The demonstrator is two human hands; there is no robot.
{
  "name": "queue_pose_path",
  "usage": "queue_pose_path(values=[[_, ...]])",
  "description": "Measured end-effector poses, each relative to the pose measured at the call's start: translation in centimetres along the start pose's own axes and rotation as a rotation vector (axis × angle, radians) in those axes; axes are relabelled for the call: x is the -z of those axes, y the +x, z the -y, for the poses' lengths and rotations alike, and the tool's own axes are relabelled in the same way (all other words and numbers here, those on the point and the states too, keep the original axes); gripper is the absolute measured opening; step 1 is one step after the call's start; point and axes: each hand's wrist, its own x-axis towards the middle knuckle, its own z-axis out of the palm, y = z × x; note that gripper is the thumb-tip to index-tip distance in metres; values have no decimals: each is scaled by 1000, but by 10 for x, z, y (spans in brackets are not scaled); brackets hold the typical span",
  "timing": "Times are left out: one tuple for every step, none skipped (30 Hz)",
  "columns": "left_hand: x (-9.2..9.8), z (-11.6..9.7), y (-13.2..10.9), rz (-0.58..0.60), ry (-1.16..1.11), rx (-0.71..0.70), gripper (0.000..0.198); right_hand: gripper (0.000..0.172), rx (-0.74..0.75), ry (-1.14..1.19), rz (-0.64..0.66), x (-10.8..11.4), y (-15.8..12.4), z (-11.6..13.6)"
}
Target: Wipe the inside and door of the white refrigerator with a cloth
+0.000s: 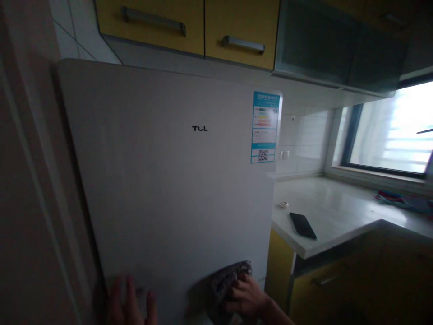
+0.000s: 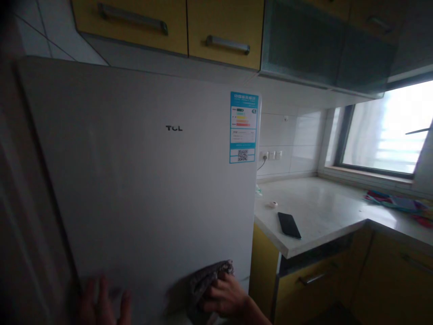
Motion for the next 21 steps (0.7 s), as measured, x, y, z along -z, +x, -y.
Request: queue_pose_path(values=[[-1,-6,16,3,17,-79,94,36,-7,-28,20,10,-1,-18],[-2,-11,30,8,33,-143,92,35,-51,-79,14,21,-2,-36],[-4,-15,42,5,51,-193,91,33,-125,-141,-24,31,-2,-55],[-7,-18,51,-7,72,-224,90,32,-217,-203,-82,40,0,-73],[-11,-19,57,-26,93,-239,89,36,-304,-253,-151,49,4,-91],[-15,-20,59,-54,114,-241,88,45,-378,-288,-216,57,12,-107],[-18,-20,59,-85,132,-238,88,54,-440,-309,-269,64,25,-122],[-22,-19,57,-107,143,-236,87,62,-504,-320,-311,70,43,-134],[-25,-18,54,-122,149,-236,87,67,-574,-328,-352,76,66,-143],[-27,-17,51,-130,150,-241,86,69,-656,-334,-395,81,93,-149],[-28,-15,49,-139,151,-251,86,69,-748,-343,-460,84,124,-151],[-28,-13,48,-148,153,-263,85,66,-817,-351,-514,86,157,-148],[-28,-12,47,-153,157,-278,85,63,-820,-331,-531,85,188,-142],[-28,-10,48,-155,161,-290,85,60,-748,-302,-519,83,218,-132],[-27,-9,48,-148,164,-298,85,57,-610,-274,-476,78,244,-120],[-26,-8,50,-138,163,-303,85,51,-432,-231,-384,73,265,-107],[-25,-7,51,-128,160,-307,86,42,-198,-194,-288,67,282,-95],[-23,-6,52,-122,151,-316,86,35,56,-162,-188,62,295,-87],[-22,-6,53,-122,142,-328,87,31,305,-137,-96,59,305,-83],[-21,-6,54,-123,135,-339,87,33,527,-122,-25,60,313,-86],[-20,-5,54,-121,131,-350,87,35,684,-118,28,64,321,-94]])
